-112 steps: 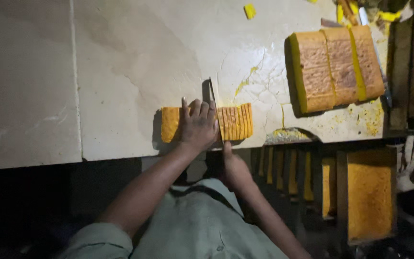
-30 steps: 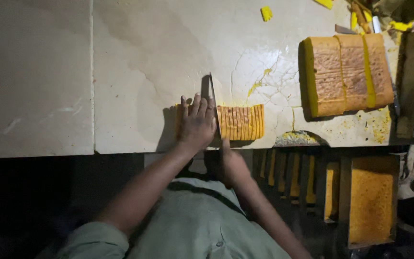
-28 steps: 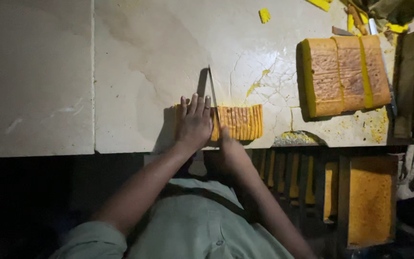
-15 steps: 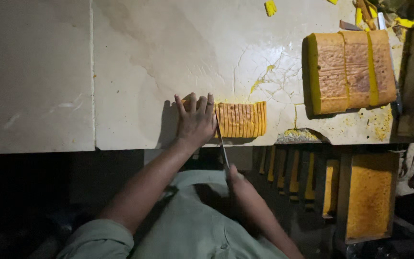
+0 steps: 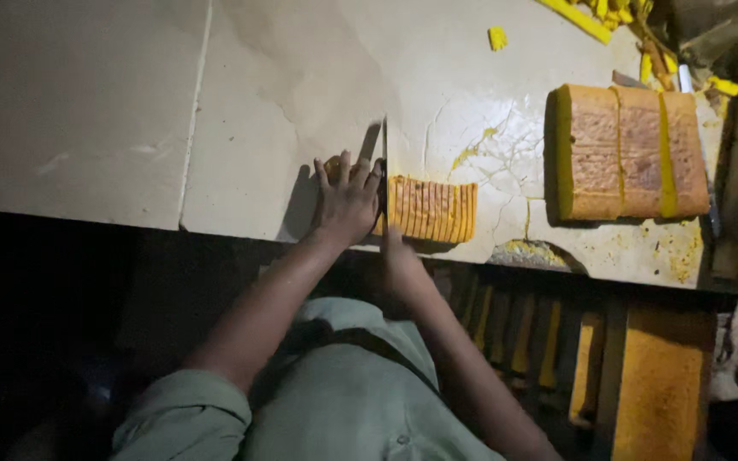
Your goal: The person slices rectangular yellow sponge cakes into thin even strips with a long knife on a tiled worktable, moving finished slices aside. They lift a baked cake out of a metal baking tray, place it on the table, and continue slicing it into pieces.
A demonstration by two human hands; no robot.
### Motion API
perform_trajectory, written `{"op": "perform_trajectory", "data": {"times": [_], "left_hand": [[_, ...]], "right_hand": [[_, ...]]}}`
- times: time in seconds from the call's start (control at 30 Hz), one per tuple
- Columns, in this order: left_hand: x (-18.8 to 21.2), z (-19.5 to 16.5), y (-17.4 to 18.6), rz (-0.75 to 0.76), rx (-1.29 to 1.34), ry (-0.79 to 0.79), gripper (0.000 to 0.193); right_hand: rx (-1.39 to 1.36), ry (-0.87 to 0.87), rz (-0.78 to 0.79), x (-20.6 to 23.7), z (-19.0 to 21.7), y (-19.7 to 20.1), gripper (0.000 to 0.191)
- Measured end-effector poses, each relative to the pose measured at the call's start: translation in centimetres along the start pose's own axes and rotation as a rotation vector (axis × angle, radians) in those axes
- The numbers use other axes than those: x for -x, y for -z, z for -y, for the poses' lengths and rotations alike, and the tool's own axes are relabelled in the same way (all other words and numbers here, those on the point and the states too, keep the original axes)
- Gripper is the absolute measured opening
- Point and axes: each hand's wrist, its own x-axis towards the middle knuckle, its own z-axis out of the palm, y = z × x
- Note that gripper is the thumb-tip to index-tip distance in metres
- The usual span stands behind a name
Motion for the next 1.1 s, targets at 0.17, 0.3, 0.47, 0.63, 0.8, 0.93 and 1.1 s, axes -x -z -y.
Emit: {"op": "perform_trajectory", "data": {"times": [0.17,0.3,0.47,0.63,0.8,0.93,1.1], "left_hand": [[0.1,-0.3,1.5,-0.019,0.056,-0.013,0.062],[0.0,-0.2,1.1,-0.030,0.074,-0.010,0.064],[0.2,0.9,-0.6,-0.102,0.117,-0.058,0.066],[0.0,1.7,-1.1,-0.121,0.050,-0.056,0.062],[0.4,1.6,-1.2,-0.043,0.159,-0.050,0.070],[0.3,1.5,-1.1,0.000,0.194,-0.054,0.071],[0.4,2.0,-0.8,-0.076,0.176,-0.065,0.070]], "right_hand": [[-0.025,-0.258,0.349,9.8,-2.5,-1.7,0.082],[0.084,-0.175,0.109,5.5,-4.4,-5.3,0.080],[0.070,-0.284,0.008,-1.4,-3.7,-4.1,0.059],[-0.796,-0.753,0.035,-4.9,1.2,-0.2,0.071],[-0.056,-0.138,0.026,5.7,2.2,-1.7,0.078],[-0.326,-0.759,0.164,8.8,-2.8,-6.4,0.052],[0.022,-0.117,-0.029,1.4,-5.1,-8.2,0.078]]}}
